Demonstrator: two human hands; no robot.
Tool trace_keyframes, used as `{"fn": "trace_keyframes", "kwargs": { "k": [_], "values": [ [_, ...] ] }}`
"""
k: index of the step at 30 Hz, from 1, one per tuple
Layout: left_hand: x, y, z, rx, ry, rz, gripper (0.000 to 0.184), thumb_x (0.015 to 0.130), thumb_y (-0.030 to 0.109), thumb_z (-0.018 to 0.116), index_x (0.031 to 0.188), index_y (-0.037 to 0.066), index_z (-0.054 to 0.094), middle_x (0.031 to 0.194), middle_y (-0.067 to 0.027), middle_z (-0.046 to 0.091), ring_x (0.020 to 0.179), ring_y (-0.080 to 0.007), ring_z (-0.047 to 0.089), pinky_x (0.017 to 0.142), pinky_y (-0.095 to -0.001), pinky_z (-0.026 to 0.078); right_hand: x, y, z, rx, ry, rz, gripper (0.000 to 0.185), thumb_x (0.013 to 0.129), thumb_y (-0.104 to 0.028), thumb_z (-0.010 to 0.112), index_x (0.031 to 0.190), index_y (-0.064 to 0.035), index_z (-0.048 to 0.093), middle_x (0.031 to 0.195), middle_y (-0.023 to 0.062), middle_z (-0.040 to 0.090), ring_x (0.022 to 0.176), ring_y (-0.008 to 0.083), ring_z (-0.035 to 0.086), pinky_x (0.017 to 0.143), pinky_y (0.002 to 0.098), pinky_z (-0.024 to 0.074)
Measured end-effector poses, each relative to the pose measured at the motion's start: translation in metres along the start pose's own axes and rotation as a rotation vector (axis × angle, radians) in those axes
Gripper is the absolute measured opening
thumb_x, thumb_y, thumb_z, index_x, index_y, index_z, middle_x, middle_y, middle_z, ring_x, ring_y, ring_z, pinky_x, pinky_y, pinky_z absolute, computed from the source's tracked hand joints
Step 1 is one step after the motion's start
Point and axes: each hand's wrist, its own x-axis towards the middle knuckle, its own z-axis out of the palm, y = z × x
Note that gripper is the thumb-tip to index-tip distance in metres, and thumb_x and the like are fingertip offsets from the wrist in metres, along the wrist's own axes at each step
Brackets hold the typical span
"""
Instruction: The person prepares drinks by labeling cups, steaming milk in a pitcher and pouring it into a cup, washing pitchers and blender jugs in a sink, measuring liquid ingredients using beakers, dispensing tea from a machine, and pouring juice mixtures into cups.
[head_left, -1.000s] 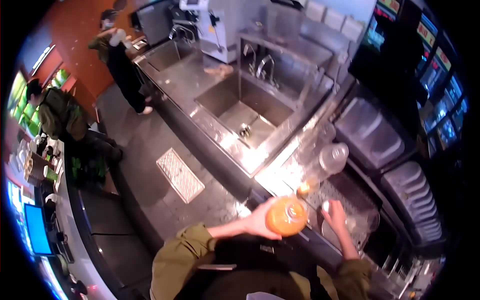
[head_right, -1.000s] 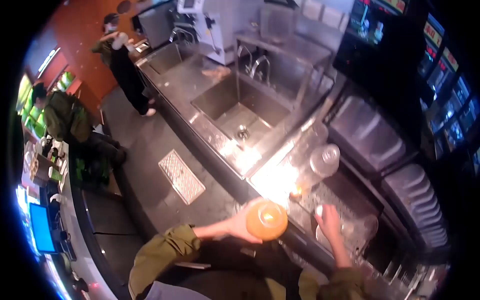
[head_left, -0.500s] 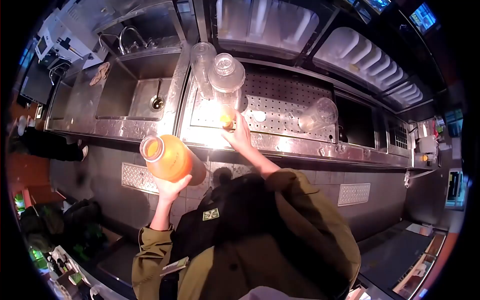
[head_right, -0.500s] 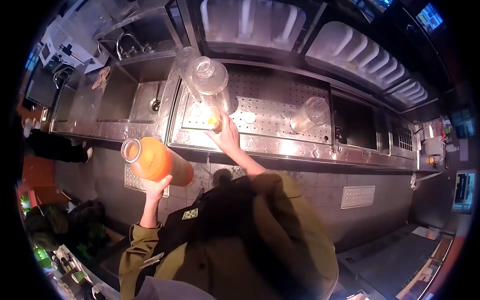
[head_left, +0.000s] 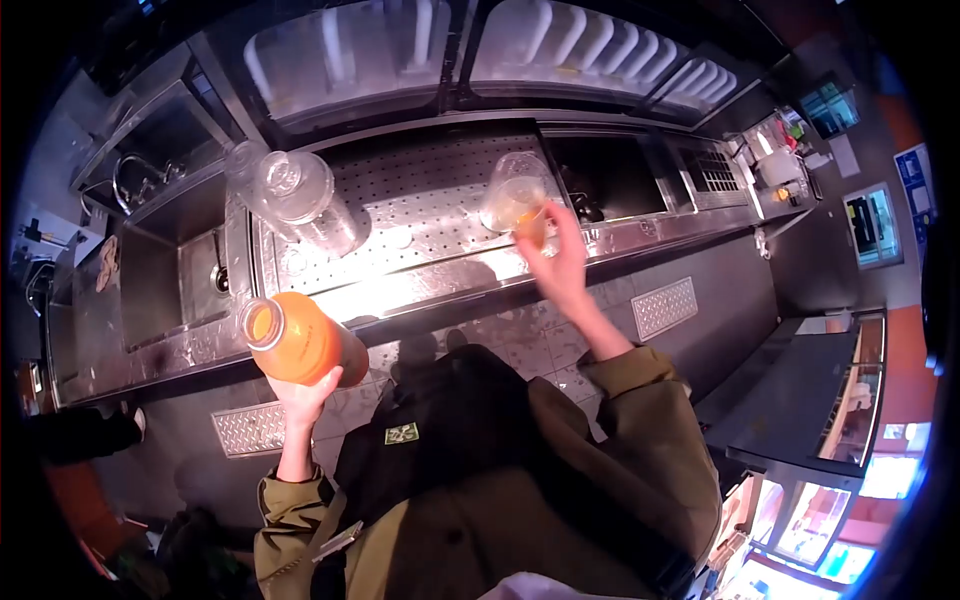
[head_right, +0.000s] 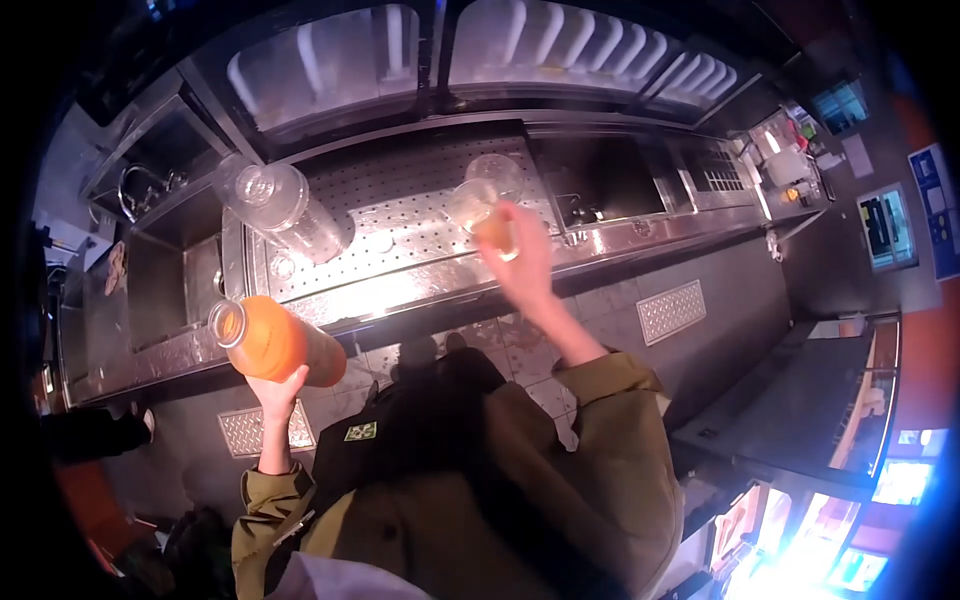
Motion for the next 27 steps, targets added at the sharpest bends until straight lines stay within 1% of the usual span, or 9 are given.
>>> {"fn": "trace_keyframes", "kwargs": {
  "k": [2, 4, 10, 11, 14, 19, 23, 26, 27],
  "values": [
    [0.007, 0.000, 0.007, 0.051, -0.061, -0.045, 0.085, 0.058, 0.022, 0.079, 0.125, 0.000, 0.031, 0.117, -0.0117, 0.046, 0.107, -0.0216, 0.047, 0.092, -0.0355, 0.037, 0.014, 0.027, -0.022, -0.141, 0.019, -0.027, 0.045, 0.063, -0.010, 0.068, 0.105, -0.0029, 0.052, 0.098, 0.0134, 0.054, 0.089, 0.0307, 0.052, 0.078, 0.0352, 0.0408],
    [0.015, 0.002, 0.016, 0.047, -0.110, -0.022, 0.083, 0.058, 0.021, 0.079, 0.123, 0.000, 0.032, 0.116, -0.0117, 0.047, 0.105, -0.0213, 0.048, 0.091, -0.0352, 0.038, 0.028, 0.047, -0.034, -0.407, -0.018, -0.154, 0.045, 0.062, -0.009, 0.067, 0.105, -0.0052, 0.053, 0.097, 0.0117, 0.054, 0.089, 0.0292, 0.051, 0.078, 0.0353, 0.0398],
    [0.023, 0.000, 0.034, 0.099, -0.067, 0.068, 0.082, 0.058, 0.020, 0.078, 0.121, 0.000, 0.030, 0.113, -0.0111, 0.046, 0.103, -0.0208, 0.048, 0.090, -0.0351, 0.038, 0.056, 0.073, -0.039, -0.720, -0.132, -0.426, 0.040, 0.066, -0.007, 0.058, 0.106, -0.0118, 0.054, 0.099, 0.0102, 0.052, 0.094, 0.0262, 0.049, 0.082, 0.0388, 0.0364],
    [0.023, 0.001, 0.035, 0.128, -0.070, 0.078, 0.082, 0.058, 0.020, 0.078, 0.121, 0.001, 0.029, 0.113, -0.0110, 0.045, 0.103, -0.0209, 0.048, 0.090, -0.0353, 0.038, 0.060, 0.072, -0.040, -0.745, -0.155, -0.460, 0.040, 0.068, -0.008, 0.053, 0.107, -0.0129, 0.053, 0.103, 0.0102, 0.051, 0.098, 0.0264, 0.048, 0.087, 0.0397, 0.0348],
    [0.024, 0.002, 0.034, 0.205, -0.110, 0.068, 0.105, 0.056, 0.018, 0.080, 0.133, 0.000, 0.012, 0.125, -0.0136, 0.033, 0.115, -0.0224, 0.038, 0.097, -0.0360, 0.031, 0.068, 0.076, -0.041, -0.799, -0.191, -0.602, 0.041, 0.068, -0.009, 0.052, 0.109, -0.0130, 0.051, 0.106, 0.0108, 0.051, 0.101, 0.0271, 0.048, 0.090, 0.0399, 0.0341],
    [0.026, 0.012, 0.044, 0.202, -0.111, 0.088, 0.103, 0.055, 0.021, 0.079, 0.133, -0.001, 0.015, 0.126, -0.0145, 0.033, 0.116, -0.0231, 0.037, 0.097, -0.0362, 0.031, 0.076, 0.071, -0.039, -0.855, -0.250, -0.754, 0.041, 0.068, -0.011, 0.051, 0.108, -0.0103, 0.048, 0.109, 0.0133, 0.051, 0.103, 0.0270, 0.048, 0.093, 0.0376, 0.0358],
    [0.030, 0.009, 0.046, 0.409, -0.108, 0.181, 0.101, 0.054, 0.021, 0.079, 0.132, -0.002, 0.018, 0.126, -0.0155, 0.033, 0.116, -0.0241, 0.037, 0.097, -0.0366, 0.031, 0.073, 0.069, -0.034, -0.816, -0.256, -0.724, 0.037, 0.070, -0.010, 0.050, 0.106, -0.0076, 0.050, 0.101, 0.0107, 0.053, 0.099, 0.0263, 0.050, 0.089, 0.0378, 0.0372],
    [0.035, 0.014, 0.052, 0.448, -0.132, 0.214, 0.099, 0.055, 0.021, 0.078, 0.132, -0.002, 0.019, 0.128, -0.0163, 0.032, 0.116, -0.0250, 0.037, 0.097, -0.0368, 0.031, 0.066, 0.079, -0.032, -0.678, -0.292, -0.393, 0.052, 0.061, -0.009, 0.065, 0.111, -0.0109, 0.051, 0.105, 0.0092, 0.052, 0.100, 0.0222, 0.050, 0.089, 0.0357, 0.0365],
    [0.036, 0.017, 0.055, 0.403, -0.139, 0.196, 0.099, 0.055, 0.021, 0.078, 0.132, -0.002, 0.019, 0.128, -0.0165, 0.032, 0.116, -0.0252, 0.037, 0.097, -0.0367, 0.031, 0.062, 0.077, -0.034, -0.629, -0.241, -0.284, 0.054, 0.062, -0.009, 0.069, 0.112, -0.0084, 0.050, 0.104, 0.0093, 0.053, 0.098, 0.0235, 0.052, 0.087, 0.0336, 0.0384]
  ]
}}
